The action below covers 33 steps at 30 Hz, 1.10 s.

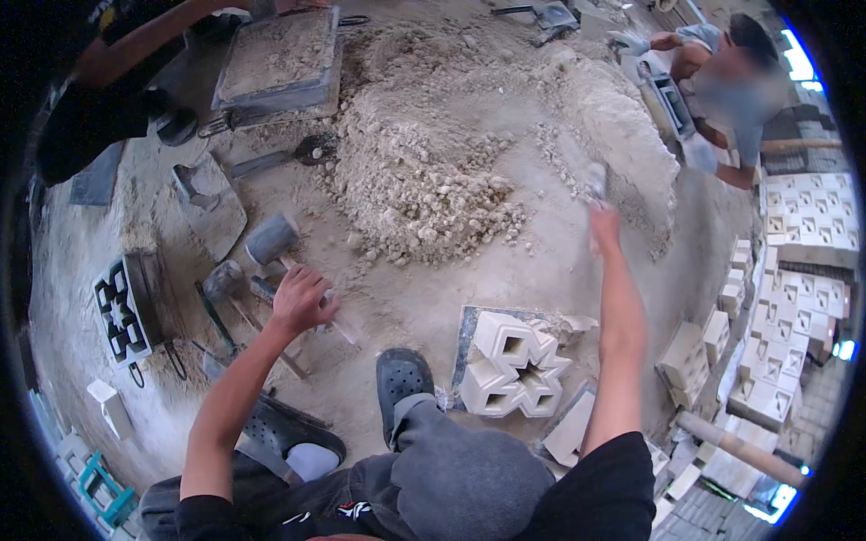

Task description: The person uses a metal mold to form a decorative stone block, smoothing sand and material around it, and then uses a mallet and trowel to shape and clean another block on the ground.

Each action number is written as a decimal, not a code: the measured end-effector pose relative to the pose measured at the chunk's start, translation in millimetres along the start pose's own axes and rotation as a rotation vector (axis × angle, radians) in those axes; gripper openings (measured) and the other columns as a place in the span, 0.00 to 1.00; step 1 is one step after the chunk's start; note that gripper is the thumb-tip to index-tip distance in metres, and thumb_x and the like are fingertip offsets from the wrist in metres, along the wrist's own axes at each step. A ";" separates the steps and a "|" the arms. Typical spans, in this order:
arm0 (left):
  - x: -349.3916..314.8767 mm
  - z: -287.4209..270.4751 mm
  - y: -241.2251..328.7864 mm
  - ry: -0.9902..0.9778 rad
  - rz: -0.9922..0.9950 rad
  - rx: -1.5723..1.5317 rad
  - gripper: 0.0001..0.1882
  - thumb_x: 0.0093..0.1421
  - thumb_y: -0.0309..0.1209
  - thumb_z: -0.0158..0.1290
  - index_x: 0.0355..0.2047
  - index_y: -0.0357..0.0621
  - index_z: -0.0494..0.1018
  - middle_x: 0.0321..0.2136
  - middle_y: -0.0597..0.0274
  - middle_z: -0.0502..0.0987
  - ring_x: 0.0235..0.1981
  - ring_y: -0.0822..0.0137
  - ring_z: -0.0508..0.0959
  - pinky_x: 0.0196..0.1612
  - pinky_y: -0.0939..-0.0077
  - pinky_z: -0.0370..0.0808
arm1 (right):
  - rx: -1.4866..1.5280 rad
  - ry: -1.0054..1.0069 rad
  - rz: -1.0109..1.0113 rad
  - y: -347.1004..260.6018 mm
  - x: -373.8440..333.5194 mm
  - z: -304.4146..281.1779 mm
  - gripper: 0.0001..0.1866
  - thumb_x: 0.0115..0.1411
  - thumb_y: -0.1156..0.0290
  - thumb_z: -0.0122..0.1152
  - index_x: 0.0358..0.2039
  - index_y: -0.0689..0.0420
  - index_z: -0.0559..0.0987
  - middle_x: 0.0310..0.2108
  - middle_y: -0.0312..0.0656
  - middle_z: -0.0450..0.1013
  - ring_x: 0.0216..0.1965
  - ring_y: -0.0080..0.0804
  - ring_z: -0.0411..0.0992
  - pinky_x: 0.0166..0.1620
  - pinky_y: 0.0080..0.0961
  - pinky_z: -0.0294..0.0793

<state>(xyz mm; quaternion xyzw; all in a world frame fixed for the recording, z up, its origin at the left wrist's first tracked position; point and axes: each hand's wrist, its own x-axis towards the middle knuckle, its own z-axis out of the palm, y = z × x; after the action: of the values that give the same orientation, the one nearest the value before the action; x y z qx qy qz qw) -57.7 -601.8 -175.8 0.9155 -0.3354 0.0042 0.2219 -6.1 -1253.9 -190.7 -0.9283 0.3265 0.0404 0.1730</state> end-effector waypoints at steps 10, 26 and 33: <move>4.8 -0.8 3.8 -0.039 -0.003 0.033 0.13 0.47 0.41 0.56 0.19 0.44 0.72 0.22 0.58 0.72 0.31 0.59 0.75 0.45 0.66 0.69 | 0.105 -0.263 -0.367 -244.1 -70.6 74.5 0.22 0.59 0.54 0.53 0.47 0.55 0.78 0.40 0.57 0.76 0.43 0.55 0.74 0.47 0.42 0.73; -5.0 -1.8 4.6 -0.065 -0.033 0.043 0.10 0.47 0.38 0.58 0.20 0.45 0.73 0.24 0.60 0.74 0.32 0.59 0.76 0.45 0.66 0.71 | -0.033 0.016 -0.766 -277.0 -199.7 50.8 0.24 0.62 0.64 0.49 0.58 0.55 0.68 0.34 0.54 0.74 0.30 0.53 0.75 0.33 0.46 0.75; -9.9 -7.1 -1.4 -0.063 -0.043 -0.038 0.09 0.49 0.37 0.58 0.24 0.45 0.75 0.25 0.59 0.75 0.34 0.58 0.76 0.45 0.65 0.71 | -0.125 -0.041 -0.774 -285.2 -211.9 51.3 0.27 0.62 0.64 0.49 0.60 0.60 0.63 0.34 0.53 0.74 0.32 0.49 0.77 0.33 0.44 0.78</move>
<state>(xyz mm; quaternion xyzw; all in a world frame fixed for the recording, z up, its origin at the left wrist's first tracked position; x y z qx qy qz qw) -63.6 -591.9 -171.5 0.9178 -0.3224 -0.0357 0.2288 6.7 -903.3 -114.8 -0.9906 -0.0541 0.0105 0.1252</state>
